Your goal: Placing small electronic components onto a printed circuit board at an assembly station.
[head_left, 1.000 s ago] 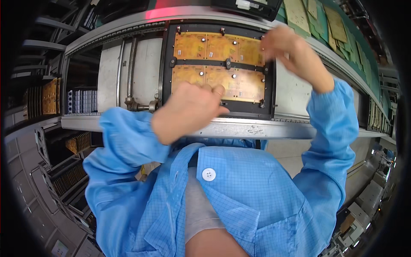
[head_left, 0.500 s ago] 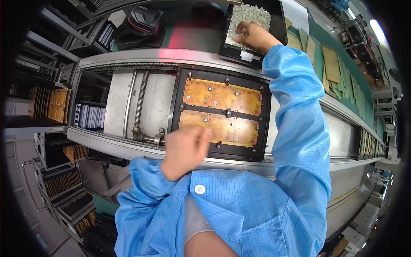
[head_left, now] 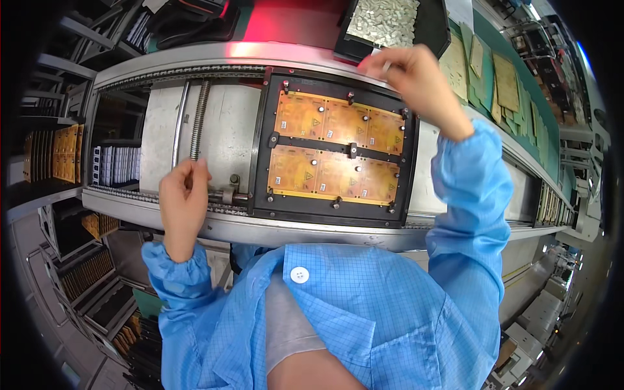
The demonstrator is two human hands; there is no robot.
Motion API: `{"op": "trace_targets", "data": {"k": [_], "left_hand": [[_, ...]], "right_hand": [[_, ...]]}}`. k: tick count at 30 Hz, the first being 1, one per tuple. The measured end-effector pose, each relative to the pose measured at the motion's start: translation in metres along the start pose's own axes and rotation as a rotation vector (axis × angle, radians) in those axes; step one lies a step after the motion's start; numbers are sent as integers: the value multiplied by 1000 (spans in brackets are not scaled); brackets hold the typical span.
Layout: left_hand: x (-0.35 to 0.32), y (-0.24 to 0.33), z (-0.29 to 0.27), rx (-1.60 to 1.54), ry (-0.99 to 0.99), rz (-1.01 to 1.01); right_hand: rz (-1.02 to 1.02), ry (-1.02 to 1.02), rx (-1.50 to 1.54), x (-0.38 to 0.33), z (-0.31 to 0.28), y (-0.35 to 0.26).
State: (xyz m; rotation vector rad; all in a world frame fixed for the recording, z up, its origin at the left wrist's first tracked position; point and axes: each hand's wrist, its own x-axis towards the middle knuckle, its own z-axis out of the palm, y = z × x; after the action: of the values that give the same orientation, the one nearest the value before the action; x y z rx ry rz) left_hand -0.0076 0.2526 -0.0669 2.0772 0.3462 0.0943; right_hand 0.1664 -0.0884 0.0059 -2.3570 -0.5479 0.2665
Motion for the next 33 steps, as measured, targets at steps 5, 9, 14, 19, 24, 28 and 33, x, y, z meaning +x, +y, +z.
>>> {"op": "trace_targets", "data": {"k": [5, 9, 14, 19, 24, 28, 33], "left_hand": [[37, 47, 13, 175, -123, 184], [46, 59, 24, 192, -214, 230], [54, 65, 56, 119, -297, 428], [66, 73, 112, 149, -429, 788], [68, 79, 114, 152, -581, 675], [43, 88, 88, -72, -525, 187], [8, 74, 91, -282, -375, 123]], "right_hand": [[-67, -157, 77, -33, 53, 7], [192, -191, 341, -44, 29, -2], [392, 120, 659, -84, 0, 39], [465, 258, 1230, -146, 15, 113], [312, 126, 1738, -163, 43, 133], [274, 134, 1728, -156, 55, 131], [364, 105, 1555, -151, 47, 122]]}}
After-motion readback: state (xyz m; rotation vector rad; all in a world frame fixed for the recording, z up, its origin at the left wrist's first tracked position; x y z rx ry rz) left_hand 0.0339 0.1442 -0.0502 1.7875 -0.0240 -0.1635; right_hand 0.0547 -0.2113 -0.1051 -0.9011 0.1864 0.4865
